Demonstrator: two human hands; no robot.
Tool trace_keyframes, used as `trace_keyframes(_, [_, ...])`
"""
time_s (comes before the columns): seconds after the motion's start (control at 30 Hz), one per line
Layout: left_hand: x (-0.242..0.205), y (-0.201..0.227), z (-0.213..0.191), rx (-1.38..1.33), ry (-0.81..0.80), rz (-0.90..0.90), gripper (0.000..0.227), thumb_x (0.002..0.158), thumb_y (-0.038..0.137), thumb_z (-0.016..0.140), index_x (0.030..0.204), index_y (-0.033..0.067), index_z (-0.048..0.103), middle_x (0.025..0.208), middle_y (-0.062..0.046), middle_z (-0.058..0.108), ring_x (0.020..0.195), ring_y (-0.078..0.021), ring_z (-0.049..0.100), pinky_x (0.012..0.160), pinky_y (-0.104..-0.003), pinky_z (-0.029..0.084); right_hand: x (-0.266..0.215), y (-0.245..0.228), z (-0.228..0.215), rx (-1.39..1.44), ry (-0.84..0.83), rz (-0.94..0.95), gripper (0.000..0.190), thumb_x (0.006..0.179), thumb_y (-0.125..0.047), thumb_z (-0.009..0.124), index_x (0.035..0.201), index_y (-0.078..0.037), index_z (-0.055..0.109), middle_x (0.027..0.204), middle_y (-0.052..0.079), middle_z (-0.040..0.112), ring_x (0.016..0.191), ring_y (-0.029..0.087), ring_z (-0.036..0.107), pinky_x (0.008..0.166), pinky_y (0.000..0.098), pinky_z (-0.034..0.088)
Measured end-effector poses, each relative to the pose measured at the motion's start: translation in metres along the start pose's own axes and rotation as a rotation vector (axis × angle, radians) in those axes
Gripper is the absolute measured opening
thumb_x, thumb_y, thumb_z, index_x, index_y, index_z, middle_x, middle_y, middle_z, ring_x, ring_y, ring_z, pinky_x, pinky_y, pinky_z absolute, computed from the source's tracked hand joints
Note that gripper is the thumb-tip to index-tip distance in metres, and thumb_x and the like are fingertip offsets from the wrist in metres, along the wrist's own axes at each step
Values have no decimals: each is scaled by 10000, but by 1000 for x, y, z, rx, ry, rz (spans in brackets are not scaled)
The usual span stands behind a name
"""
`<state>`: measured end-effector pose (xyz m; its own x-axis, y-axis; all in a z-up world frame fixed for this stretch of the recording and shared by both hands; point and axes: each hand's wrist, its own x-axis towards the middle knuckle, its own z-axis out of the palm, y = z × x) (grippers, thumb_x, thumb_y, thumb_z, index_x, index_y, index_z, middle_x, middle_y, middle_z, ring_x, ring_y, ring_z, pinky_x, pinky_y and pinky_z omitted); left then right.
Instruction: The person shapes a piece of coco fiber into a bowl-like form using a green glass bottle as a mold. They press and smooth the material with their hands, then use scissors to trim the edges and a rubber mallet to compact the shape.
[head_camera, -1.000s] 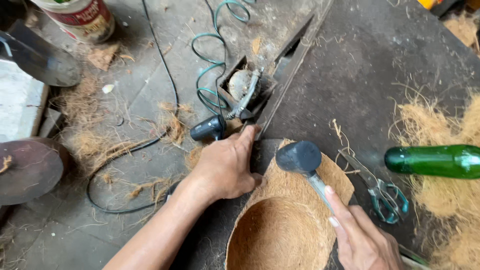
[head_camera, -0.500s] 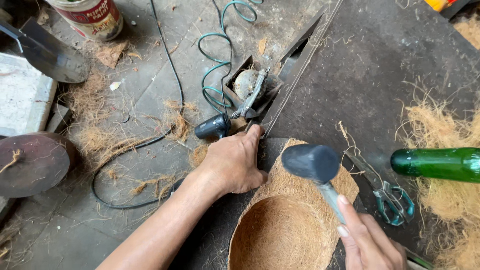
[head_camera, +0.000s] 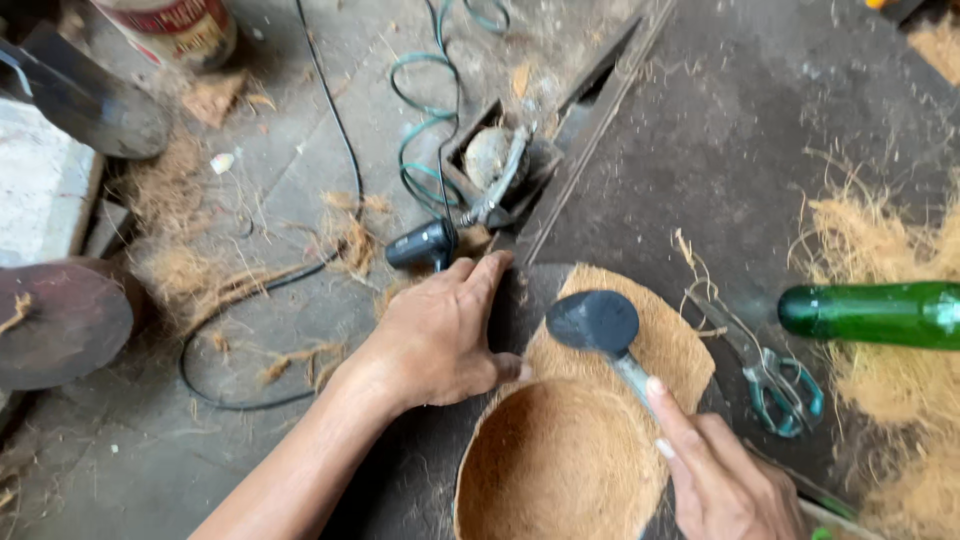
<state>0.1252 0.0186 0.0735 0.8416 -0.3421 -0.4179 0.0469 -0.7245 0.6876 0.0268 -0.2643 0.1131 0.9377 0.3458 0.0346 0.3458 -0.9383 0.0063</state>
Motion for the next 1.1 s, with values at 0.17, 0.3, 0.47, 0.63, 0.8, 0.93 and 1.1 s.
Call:
trace_keyframes(0.17, [4,2,12,159,47,-20,1079,651,503,877,1485,111,317,1227,-149,527,1153,-380,547,896,-547,491,-1,-14,-9,45,108,14,454,916,-112,625,1350,-244,615,860,-69,603,528,198,536,487,321,441])
trace_keyframes(0.3, [5,-1,18,180,77,-6,1045,615,491,880,1434,107,357,1176,-153,542,1079,-401,573,818,-552,518,0,-16,-18,-35,201,-326,412,919,19,613,1329,-8,581,847,16,652,525,74,527,493,251,390])
trace_keyframes(0.47, [6,1,16,178,80,6,1051,625,509,895,1426,91,359,1158,-155,550,1087,-389,577,855,-526,511,-13,-13,-6,23,118,28,401,956,-163,546,1344,-234,617,877,-62,625,527,211,515,507,339,417])
trace_keyframes(0.63, [1,-6,14,177,130,52,1027,605,494,904,1392,78,393,1136,-155,551,1057,-390,582,818,-537,513,-14,-18,-6,7,42,110,432,949,-204,527,1353,-329,616,859,-129,636,453,241,486,427,351,370])
trace_keyframes(0.8, [-25,-24,14,86,142,76,1169,645,509,873,1539,69,260,1281,-183,498,1182,-397,514,981,-498,415,-13,1,0,77,-27,-50,471,936,-220,537,1404,-274,542,923,-89,628,485,259,549,405,376,441])
trace_keyframes(0.93, [-31,-4,6,10,124,-57,1155,644,420,876,1565,140,237,1208,-135,483,1053,-406,581,857,-543,503,-9,-4,-4,155,11,-19,427,943,-216,519,1364,-257,574,1101,-44,685,667,218,650,488,348,486])
trace_keyframes(1.1, [-9,5,4,-100,151,-21,1083,556,333,931,1453,185,342,1246,-133,441,1081,-386,574,862,-534,497,-12,6,-4,89,-26,64,519,918,-216,572,1430,-290,534,969,-84,652,652,246,595,562,390,497])
